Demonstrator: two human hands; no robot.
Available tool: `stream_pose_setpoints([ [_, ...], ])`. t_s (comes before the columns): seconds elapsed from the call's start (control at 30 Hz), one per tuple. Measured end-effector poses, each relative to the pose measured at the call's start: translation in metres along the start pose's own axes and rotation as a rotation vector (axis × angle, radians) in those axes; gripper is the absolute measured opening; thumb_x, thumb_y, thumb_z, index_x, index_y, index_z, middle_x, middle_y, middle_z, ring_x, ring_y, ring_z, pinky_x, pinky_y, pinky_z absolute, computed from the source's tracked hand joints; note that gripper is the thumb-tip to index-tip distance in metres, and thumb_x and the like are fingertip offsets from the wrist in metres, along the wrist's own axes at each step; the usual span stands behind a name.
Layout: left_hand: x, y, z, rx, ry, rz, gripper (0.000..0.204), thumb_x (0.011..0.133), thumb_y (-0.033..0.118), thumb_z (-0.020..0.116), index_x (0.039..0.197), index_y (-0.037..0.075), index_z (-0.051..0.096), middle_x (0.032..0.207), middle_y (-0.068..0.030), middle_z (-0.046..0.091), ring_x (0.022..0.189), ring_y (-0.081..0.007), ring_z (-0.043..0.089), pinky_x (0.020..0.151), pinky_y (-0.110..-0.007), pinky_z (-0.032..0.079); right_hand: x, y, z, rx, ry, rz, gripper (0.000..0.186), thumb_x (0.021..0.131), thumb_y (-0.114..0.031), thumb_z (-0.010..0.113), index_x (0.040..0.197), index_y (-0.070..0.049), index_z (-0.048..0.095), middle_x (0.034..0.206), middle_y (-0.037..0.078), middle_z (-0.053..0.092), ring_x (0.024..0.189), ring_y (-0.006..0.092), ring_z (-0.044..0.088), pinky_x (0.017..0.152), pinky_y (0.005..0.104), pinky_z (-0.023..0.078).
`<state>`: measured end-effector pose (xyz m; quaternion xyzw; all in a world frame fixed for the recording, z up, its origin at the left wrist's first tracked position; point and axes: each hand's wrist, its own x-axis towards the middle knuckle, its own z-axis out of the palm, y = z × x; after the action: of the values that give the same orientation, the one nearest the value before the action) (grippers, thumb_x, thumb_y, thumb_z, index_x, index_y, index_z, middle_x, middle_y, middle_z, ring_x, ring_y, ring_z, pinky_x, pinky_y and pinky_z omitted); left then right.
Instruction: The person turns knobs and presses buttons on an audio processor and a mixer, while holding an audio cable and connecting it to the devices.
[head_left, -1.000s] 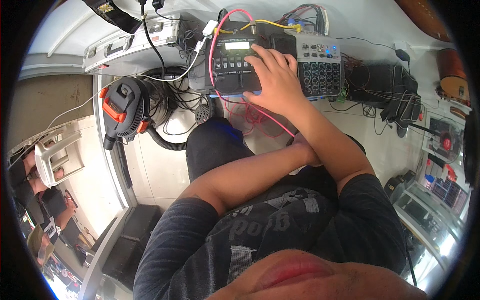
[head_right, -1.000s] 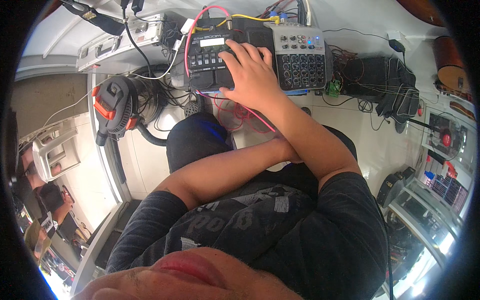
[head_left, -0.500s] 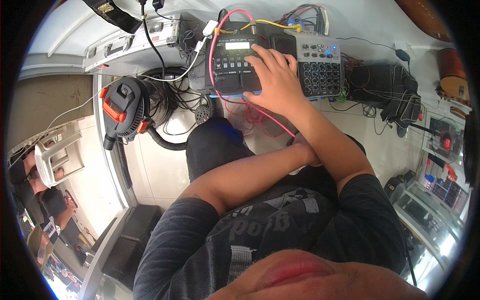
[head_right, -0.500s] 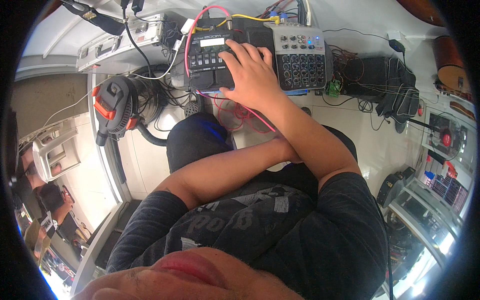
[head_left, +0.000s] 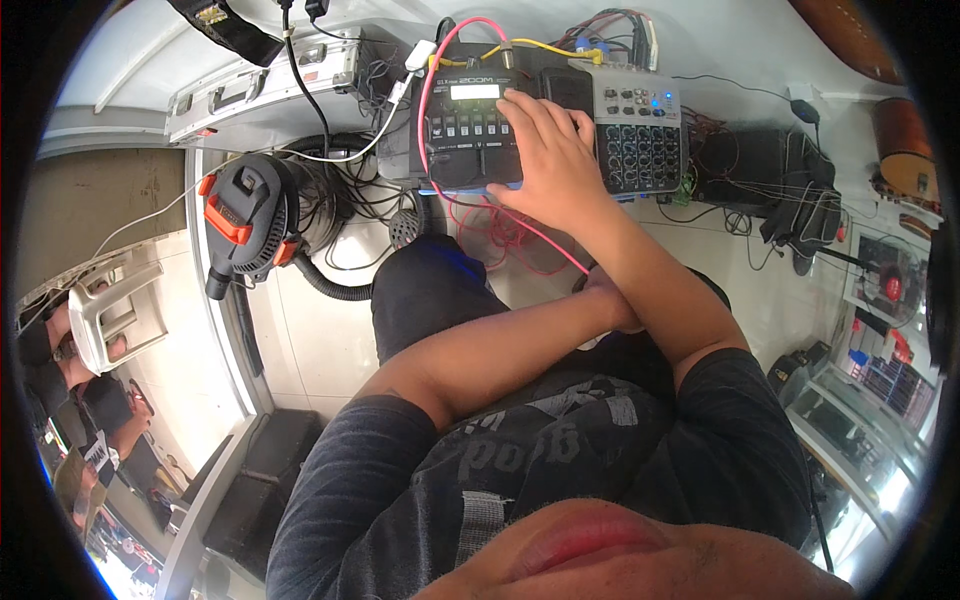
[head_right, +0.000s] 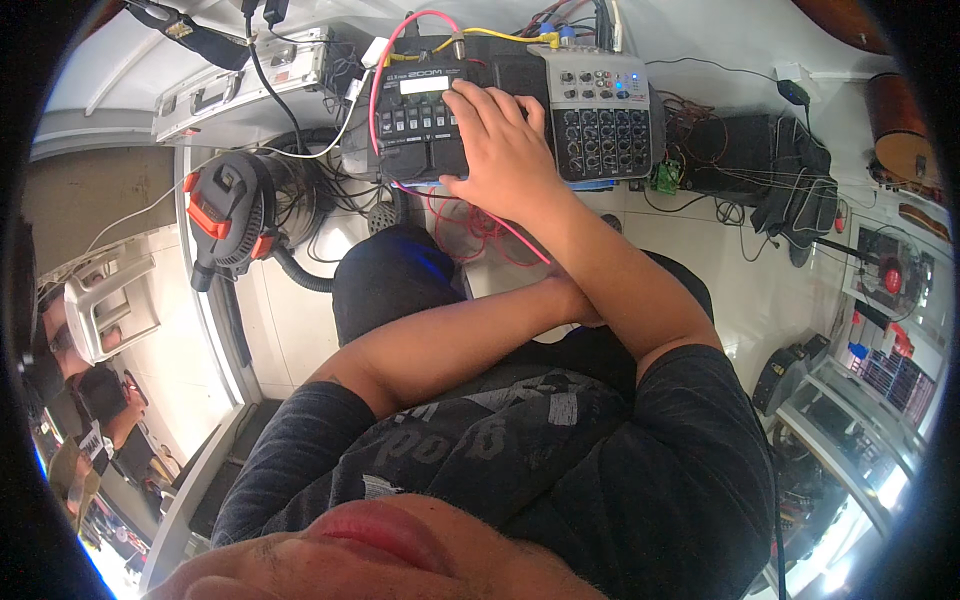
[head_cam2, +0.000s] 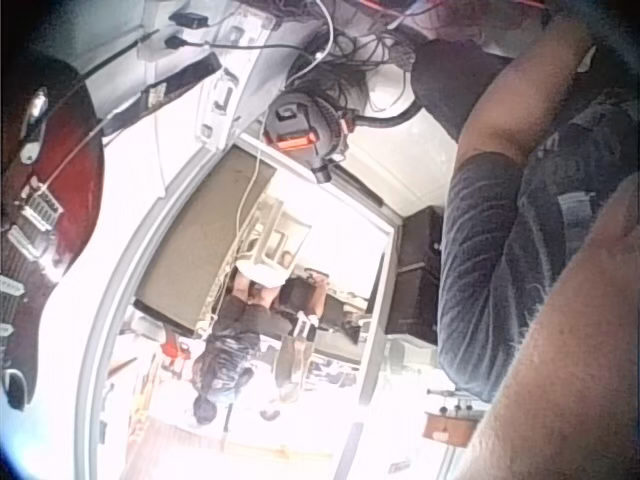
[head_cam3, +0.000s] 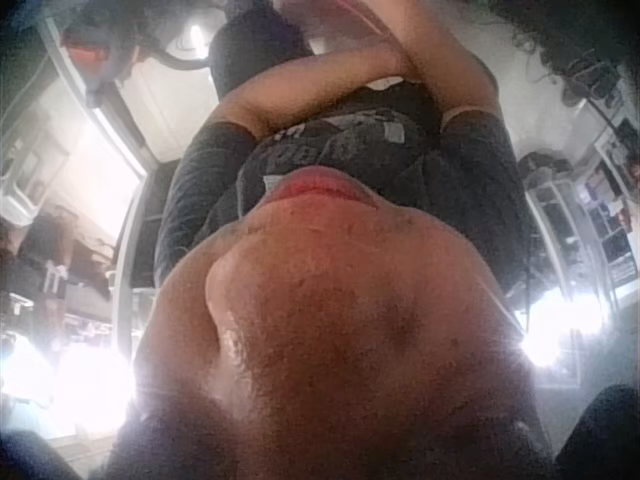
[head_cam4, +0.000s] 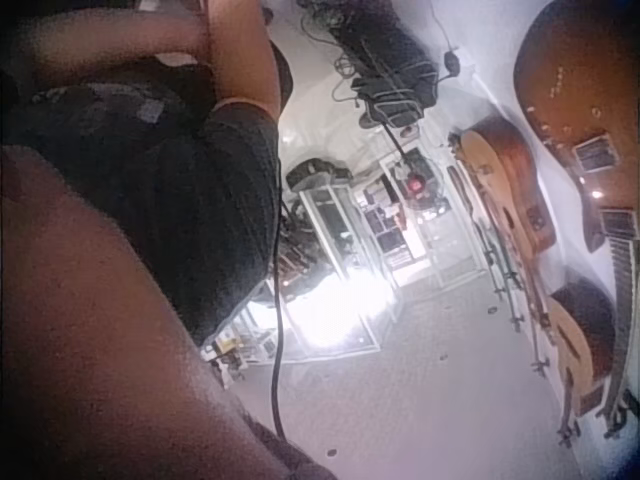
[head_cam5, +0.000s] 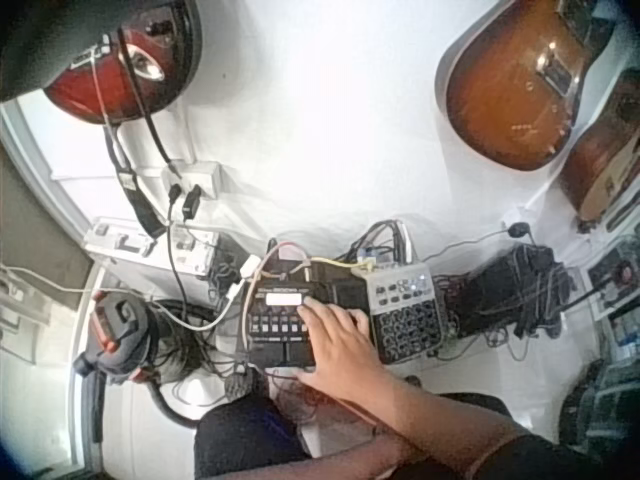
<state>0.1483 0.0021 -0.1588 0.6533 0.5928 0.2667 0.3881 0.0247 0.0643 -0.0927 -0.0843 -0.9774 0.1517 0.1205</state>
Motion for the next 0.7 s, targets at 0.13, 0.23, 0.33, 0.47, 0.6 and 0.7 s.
stream_pose_setpoints([
  [0.13, 0.001, -0.002, 0.000, -0.001, -0.016, 0.006, 0.052, 0.109, 0.043, 0.060, 0.157, 0.025, 0.064, 0.165, -0.0066, 0.060, 0.153, -0.0304, 0.055, 0.125, -0.045, 0.044, 0.001, 0.000, 0.001, 0.003, -0.008, -0.005, 0.104, 0.071, -0.040, 0.099, 0.159, -0.010, 0.052, 0.167, 0.009, 0.051, 0.151, 0.0328, 0.049, 0.123, 0.0575, 0.031],
  [0.23, 0.000, -0.001, -0.002, 0.020, -0.013, 0.020, 0.052, 0.109, 0.044, 0.060, 0.158, 0.025, 0.063, 0.166, -0.0068, 0.060, 0.154, -0.0300, 0.054, 0.125, -0.045, 0.044, 0.001, 0.000, 0.000, -0.006, -0.007, -0.009, 0.102, 0.071, -0.039, 0.099, 0.159, -0.014, 0.053, 0.167, 0.008, 0.051, 0.151, 0.0325, 0.049, 0.122, 0.0580, 0.031],
  [0.33, -0.001, 0.001, -0.004, 0.037, 0.033, 0.030, 0.053, 0.110, 0.044, 0.059, 0.158, 0.024, 0.063, 0.166, -0.0070, 0.059, 0.154, -0.0298, 0.053, 0.125, -0.046, 0.044, 0.001, 0.001, 0.000, -0.024, -0.013, -0.012, 0.102, 0.071, -0.039, 0.099, 0.160, -0.019, 0.054, 0.165, 0.008, 0.052, 0.150, 0.0325, 0.050, 0.122, 0.0588, 0.032],
  [0.47, -0.001, 0.002, -0.006, 0.024, 0.027, 0.014, 0.055, 0.108, 0.047, 0.061, 0.159, 0.024, 0.062, 0.167, -0.0067, 0.058, 0.155, -0.0294, 0.053, 0.125, -0.046, 0.044, 0.006, 0.000, -0.007, -0.007, -0.003, -0.037, 0.100, 0.069, -0.037, 0.100, 0.158, -0.023, 0.058, 0.162, 0.012, 0.055, 0.144, 0.0347, 0.054, 0.119, 0.0596, 0.033],
  [0.6, 0.005, -0.003, -0.003, -0.025, 0.017, -0.019, 0.061, 0.106, 0.052, 0.063, 0.160, 0.025, 0.061, 0.168, -0.0067, 0.057, 0.153, -0.0294, 0.055, 0.122, -0.045, 0.049, 0.015, -0.002, -0.011, -0.027, -0.070, -0.014, 0.100, 0.068, -0.037, 0.100, 0.159, -0.028, 0.061, 0.157, 0.011, 0.057, 0.139, 0.0332, 0.057, 0.114, 0.0567, 0.035],
  [0.7, 0.003, -0.003, -0.004, -0.052, 0.003, -0.022, 0.062, 0.108, 0.056, 0.056, 0.162, 0.025, 0.058, 0.170, -0.0074, 0.056, 0.156, -0.0331, 0.049, 0.130, -0.052, 0.036, 0.018, -0.003, -0.013, -0.035, -0.105, 0.008, 0.101, 0.068, -0.039, 0.101, 0.160, -0.027, 0.060, 0.156, 0.011, 0.057, 0.137, 0.0324, 0.057, 0.111, 0.0551, 0.036],
])
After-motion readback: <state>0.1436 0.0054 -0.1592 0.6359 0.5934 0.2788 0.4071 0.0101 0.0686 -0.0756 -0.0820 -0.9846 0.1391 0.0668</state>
